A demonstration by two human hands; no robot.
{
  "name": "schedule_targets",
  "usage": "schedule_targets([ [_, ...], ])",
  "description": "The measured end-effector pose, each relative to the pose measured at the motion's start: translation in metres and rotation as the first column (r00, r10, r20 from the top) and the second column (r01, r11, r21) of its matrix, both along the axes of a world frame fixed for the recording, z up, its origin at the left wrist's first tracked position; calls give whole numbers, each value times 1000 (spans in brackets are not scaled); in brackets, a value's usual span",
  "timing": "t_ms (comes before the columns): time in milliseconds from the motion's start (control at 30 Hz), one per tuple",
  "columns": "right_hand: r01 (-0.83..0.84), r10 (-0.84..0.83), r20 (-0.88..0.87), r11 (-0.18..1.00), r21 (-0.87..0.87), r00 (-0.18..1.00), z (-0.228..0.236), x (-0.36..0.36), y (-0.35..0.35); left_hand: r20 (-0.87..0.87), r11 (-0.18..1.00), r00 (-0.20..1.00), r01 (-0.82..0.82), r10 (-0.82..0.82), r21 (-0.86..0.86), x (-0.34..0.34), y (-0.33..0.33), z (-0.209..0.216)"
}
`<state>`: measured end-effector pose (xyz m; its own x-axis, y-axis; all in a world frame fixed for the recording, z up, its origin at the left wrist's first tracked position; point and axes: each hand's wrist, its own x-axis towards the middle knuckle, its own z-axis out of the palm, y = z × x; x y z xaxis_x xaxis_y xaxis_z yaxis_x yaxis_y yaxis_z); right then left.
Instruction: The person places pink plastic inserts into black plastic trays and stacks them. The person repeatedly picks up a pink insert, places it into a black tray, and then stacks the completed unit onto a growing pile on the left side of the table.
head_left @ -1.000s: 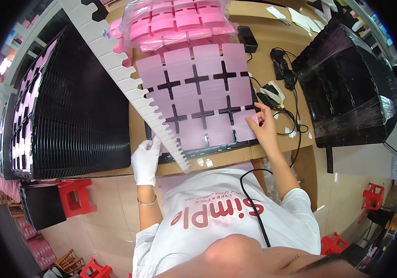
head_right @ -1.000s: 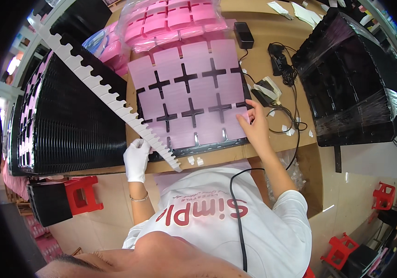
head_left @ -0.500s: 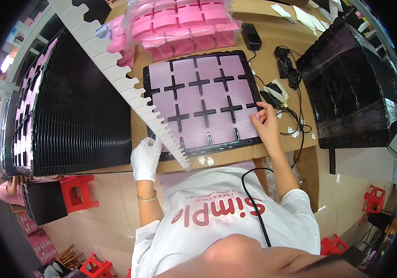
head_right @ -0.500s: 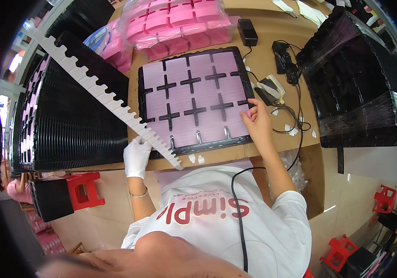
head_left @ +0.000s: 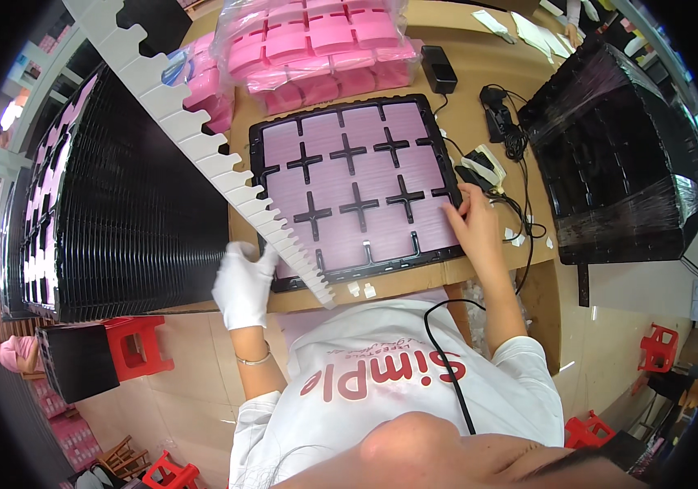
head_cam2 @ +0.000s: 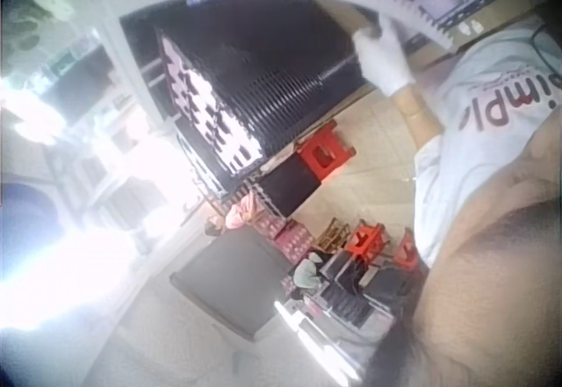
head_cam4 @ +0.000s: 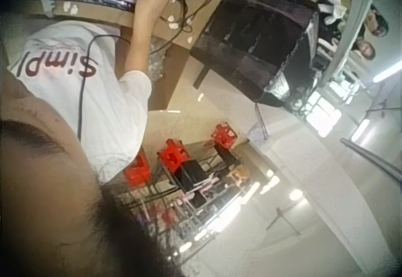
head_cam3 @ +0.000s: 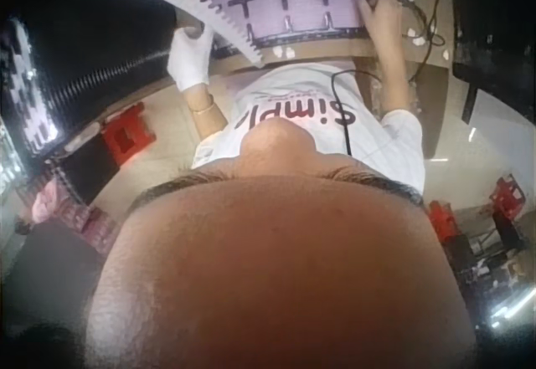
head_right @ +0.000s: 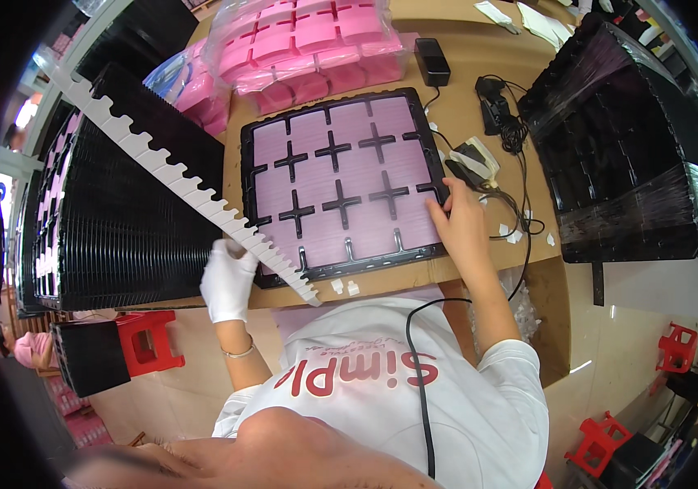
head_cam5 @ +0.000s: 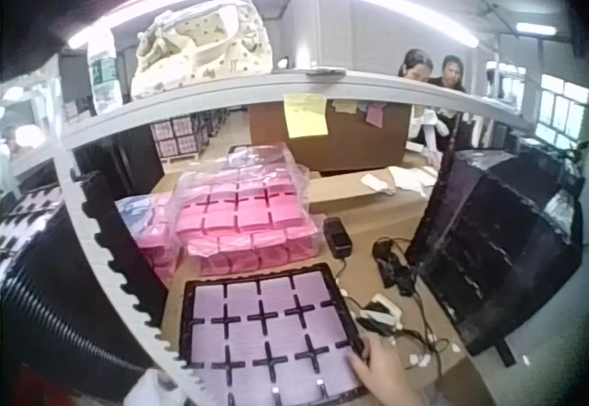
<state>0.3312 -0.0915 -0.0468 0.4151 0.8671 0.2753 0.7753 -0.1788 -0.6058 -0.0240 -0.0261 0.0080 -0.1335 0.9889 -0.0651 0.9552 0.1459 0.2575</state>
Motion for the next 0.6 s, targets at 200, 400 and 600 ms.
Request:
schedule_targets([
  [200, -139, 51, 423, 974, 180, 905, 16, 15, 88, 50, 972, 984, 158, -169, 171, 28, 79, 29],
  [400, -292, 333, 521, 943, -161, 786, -42, 12, 167, -343, 785, 782, 596, -520, 169, 59, 159, -66],
  [600, -266, 210, 584, 964, 10, 784, -60, 27, 172, -433, 756, 770, 603, -468, 255, 64, 170, -80],
])
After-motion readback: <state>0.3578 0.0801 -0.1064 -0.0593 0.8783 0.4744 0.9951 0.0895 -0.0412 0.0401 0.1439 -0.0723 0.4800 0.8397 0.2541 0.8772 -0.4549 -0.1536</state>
